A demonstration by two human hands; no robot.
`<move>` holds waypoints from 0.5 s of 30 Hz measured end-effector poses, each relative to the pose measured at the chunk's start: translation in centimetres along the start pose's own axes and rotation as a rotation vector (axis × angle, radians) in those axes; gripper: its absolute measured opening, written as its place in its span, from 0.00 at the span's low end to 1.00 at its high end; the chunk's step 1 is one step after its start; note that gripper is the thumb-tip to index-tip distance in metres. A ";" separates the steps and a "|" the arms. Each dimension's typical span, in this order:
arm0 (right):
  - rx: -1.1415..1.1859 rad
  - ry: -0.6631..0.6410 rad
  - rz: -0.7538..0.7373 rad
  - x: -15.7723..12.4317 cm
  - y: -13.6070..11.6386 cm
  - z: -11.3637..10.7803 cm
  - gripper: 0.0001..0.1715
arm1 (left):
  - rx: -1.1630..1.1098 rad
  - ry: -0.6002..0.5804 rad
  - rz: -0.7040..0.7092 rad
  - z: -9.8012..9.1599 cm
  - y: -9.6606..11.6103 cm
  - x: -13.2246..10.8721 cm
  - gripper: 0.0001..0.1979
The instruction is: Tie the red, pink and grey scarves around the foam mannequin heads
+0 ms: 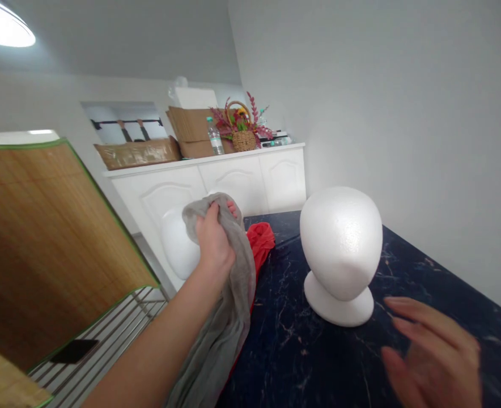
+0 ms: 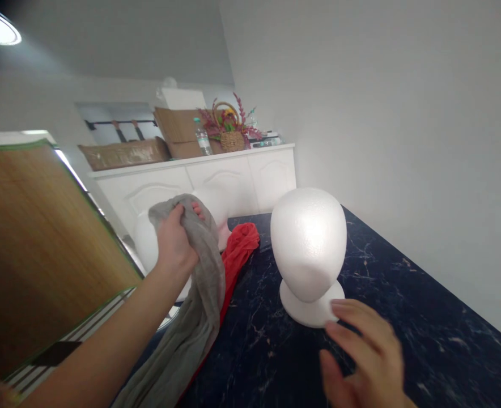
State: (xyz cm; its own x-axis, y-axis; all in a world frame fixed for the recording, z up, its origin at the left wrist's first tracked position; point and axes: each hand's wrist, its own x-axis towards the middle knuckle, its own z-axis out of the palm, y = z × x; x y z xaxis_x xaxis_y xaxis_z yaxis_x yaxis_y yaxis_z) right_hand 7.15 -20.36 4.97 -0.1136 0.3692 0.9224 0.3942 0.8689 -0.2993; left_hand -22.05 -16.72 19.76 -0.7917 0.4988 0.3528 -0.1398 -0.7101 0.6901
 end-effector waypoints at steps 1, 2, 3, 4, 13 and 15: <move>0.113 -0.079 0.001 0.8 -2.1 1.0 0.34 | -0.053 -0.044 -0.016 0.4 1.6 -1.6 0.04; 0.260 -0.177 0.071 1.7 -4.1 2.2 0.39 | -0.088 -0.086 -0.039 0.9 3.1 -3.2 0.04; 0.421 -0.251 0.162 2.8 -6.1 3.6 0.45 | -0.114 -0.120 -0.059 1.2 4.5 -4.6 0.05; 0.598 -0.288 0.267 3.9 -7.9 5.0 0.51 | -0.130 -0.156 -0.079 1.5 5.7 -6.0 0.06; 1.486 -1.145 0.800 4.3 -12.6 7.8 0.30 | 0.023 -0.247 0.014 -0.7 11.8 -9.8 0.09; 1.445 -1.216 0.827 4.2 -11.0 5.9 0.21 | 0.051 -0.206 -0.016 -2.3 12.1 -9.0 0.07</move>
State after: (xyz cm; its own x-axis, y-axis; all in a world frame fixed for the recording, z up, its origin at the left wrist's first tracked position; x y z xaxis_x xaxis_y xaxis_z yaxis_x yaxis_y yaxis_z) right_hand -3.06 -26.45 10.65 -0.9805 0.1798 0.0797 -0.1209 -0.2312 -0.9654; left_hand -17.95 -30.96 23.46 -0.6506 0.6048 0.4593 -0.1174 -0.6777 0.7259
